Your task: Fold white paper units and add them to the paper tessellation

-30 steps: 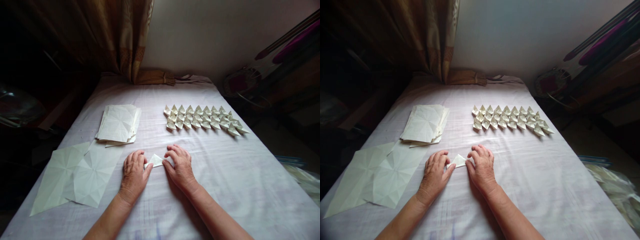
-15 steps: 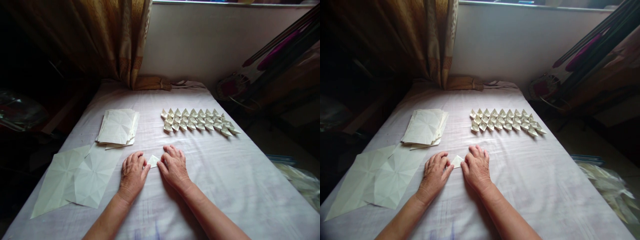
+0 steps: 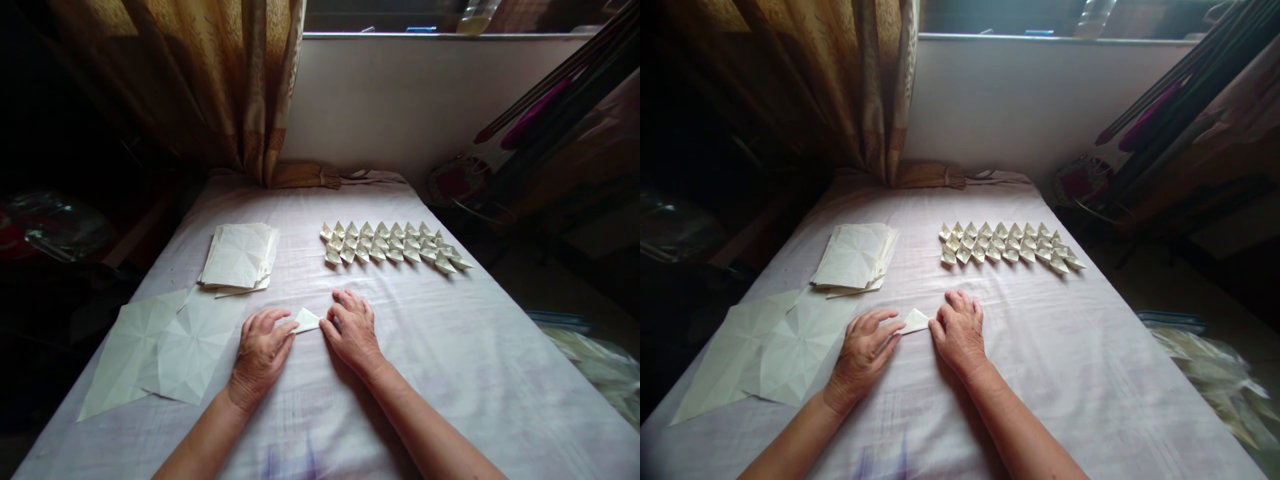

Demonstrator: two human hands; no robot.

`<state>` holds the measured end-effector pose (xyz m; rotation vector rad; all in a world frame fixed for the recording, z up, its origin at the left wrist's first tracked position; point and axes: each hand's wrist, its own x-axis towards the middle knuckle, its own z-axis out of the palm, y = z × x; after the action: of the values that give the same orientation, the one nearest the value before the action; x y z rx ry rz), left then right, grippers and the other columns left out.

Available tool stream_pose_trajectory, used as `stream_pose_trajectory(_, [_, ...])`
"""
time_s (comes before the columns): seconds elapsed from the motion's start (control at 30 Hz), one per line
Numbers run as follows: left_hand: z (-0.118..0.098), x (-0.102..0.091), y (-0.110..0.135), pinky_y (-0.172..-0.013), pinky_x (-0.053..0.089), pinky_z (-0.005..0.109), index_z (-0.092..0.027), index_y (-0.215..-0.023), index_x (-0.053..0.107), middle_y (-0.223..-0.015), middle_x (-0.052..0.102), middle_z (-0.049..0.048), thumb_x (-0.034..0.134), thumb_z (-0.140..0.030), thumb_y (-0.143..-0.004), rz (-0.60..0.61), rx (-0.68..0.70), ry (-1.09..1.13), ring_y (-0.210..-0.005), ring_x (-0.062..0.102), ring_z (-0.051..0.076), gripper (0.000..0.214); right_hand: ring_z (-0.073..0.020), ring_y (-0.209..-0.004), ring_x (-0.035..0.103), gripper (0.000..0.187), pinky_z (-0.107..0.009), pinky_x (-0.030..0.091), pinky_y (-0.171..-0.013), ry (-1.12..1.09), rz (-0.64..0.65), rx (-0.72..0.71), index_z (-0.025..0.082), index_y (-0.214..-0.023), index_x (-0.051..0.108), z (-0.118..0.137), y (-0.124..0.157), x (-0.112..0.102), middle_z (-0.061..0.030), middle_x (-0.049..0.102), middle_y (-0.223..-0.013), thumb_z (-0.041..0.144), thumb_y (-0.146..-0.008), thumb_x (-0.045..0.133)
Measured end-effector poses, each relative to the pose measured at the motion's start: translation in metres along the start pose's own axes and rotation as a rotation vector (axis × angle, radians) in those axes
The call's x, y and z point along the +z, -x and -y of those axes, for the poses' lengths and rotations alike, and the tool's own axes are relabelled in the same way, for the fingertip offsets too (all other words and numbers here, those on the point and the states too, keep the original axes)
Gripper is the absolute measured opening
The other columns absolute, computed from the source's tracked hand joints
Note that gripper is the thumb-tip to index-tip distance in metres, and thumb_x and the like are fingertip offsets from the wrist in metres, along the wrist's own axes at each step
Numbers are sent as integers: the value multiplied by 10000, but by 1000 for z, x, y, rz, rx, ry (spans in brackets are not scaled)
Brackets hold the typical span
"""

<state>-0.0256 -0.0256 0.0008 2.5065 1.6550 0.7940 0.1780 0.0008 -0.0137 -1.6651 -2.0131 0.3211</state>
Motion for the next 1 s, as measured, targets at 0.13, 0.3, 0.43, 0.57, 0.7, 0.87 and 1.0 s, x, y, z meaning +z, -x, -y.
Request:
stream_pose_trajectory(0.13, [-8,6,-7,-957,358,412,-293,-1075,694,-1109,715,7,570,-264,-921,35,196,-27,-1068,580,234,200,-302,-1338,395,87,-563,210,-1093,-9,24,26,214,-783,615,0,0,0,-98,568,-1340,273,-846,603])
stream_pose_trajectory(0.3, [0,5,-11,-973,333,416,-280,-1124,673,-1118,722,2,571,-268,-929,116,329,-94,-1025,606,217,220,-293,-1335,396,97,-552,193,-1101,-25,18,26,217,-777,615,-1,1,1,-93,572,-1334,279,-847,591])
stream_pose_trajectory(0.43, [11,-4,-5,-974,320,424,-266,-1120,674,-1137,725,-10,564,-262,-932,118,381,-152,-1025,615,233,217,-287,-1327,400,112,-545,186,-1103,-40,4,34,218,-756,616,-2,0,3,-84,577,-1326,287,-842,592])
stream_pose_trajectory(0.57, [18,-8,3,-962,322,423,-257,-1112,679,-1145,725,-8,562,-255,-932,119,370,-183,-1031,622,240,215,-290,-1326,401,98,-543,180,-1103,-52,-11,31,221,-772,633,-2,0,4,-82,584,-1314,285,-838,599])
stream_pose_trajectory(0.7, [16,-6,3,-929,333,398,-241,-1056,685,-1099,736,2,585,-241,-918,104,318,-179,-988,639,221,170,-292,-1316,415,64,-553,194,-1092,-64,-9,2,242,-862,664,-4,1,4,-72,596,-1293,267,-843,608])
stream_pose_trajectory(0.87, [0,-8,-12,-879,354,381,-207,-935,674,-871,731,10,624,-228,-886,175,267,-304,-813,649,191,72,-289,-1310,437,120,-528,232,-1084,-89,20,-81,256,-862,694,-8,2,6,-49,632,-1255,205,-867,586])
stream_pose_trajectory(1.0, [-9,-8,-23,-770,371,374,-173,-751,655,-728,694,33,619,-179,-863,225,314,-402,-676,625,195,118,-293,-1298,453,141,-530,238,-1081,-113,24,-114,272,-881,716,-10,3,6,-42,651,-1228,215,-870,587])
